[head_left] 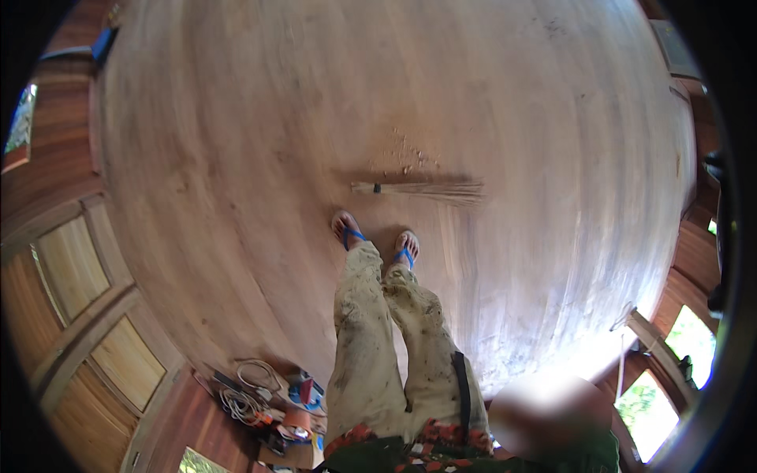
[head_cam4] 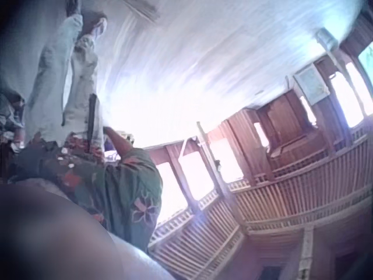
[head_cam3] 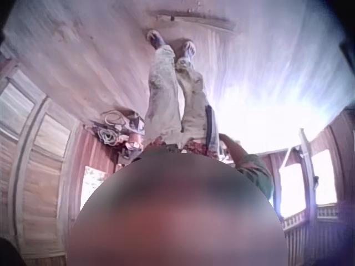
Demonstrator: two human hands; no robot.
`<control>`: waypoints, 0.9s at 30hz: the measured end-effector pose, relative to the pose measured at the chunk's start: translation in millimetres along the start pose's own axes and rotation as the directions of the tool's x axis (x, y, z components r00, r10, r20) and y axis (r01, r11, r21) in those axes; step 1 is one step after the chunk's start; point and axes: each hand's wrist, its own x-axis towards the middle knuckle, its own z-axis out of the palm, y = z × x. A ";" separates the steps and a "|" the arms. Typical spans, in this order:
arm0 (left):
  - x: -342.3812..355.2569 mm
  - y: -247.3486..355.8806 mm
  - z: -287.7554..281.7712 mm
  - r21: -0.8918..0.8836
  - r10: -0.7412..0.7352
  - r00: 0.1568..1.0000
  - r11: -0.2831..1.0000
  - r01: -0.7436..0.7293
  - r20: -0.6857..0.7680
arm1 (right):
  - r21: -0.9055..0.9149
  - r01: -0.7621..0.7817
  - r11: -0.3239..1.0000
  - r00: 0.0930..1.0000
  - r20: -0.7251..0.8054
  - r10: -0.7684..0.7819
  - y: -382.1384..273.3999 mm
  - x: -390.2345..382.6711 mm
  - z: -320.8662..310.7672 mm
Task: The person sweeps a wooden floor with a broom, then unpacks a box containing sanding pads and glue bottles. They place a sanding pad into a bucket and use an electric floor sander to sand the wooden floor in a room with scattered tools and materials.
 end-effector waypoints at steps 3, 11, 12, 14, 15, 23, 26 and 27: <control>10.7 3.8 0.8 -0.002 -0.083 0.996 0.997 0.083 0.038 | -0.266 0.287 0.921 0.938 -0.116 -0.326 -120.5 119.7 5.1; 19.8 -4.0 -15.8 -0.027 -0.215 0.972 0.976 0.218 0.098 | 0.576 0.318 0.753 0.921 -0.001 -0.389 -533.6 356.5 60.8; 20.3 -5.3 -17.7 -0.031 -0.215 0.972 0.975 0.219 0.093 | 0.538 0.294 0.790 0.947 -0.053 -0.317 -558.1 358.1 67.6; 20.1 -6.8 -16.6 -0.046 -0.214 0.973 0.975 0.218 0.081 | 0.515 0.277 0.811 0.961 -0.135 -0.243 -574.4 348.3 81.7; 20.0 -7.9 -14.6 -0.061 -0.206 0.976 0.976 0.211 0.077 | 0.528 0.301 0.795 0.954 -0.172 -0.247 -570.7 339.8 85.5; -9.1 -37.2 36.0 -0.261 -0.129 0.984 0.961 0.093 -0.123 | 0.989 0.072 0.130 0.975 -0.097 0.200 -424.6 223.2 3.1; -29.8 -73.8 70.1 -0.318 -0.106 0.966 0.948 0.027 -0.234 | 0.992 0.090 0.088 0.977 -0.105 0.185 -372.0 172.5 -70.7; -40.9 -88.7 86.7 -0.335 -0.098 0.960 0.942 0.005 -0.262 | 0.994 0.061 0.096 0.991 -0.072 0.115 -354.4 155.8 -99.4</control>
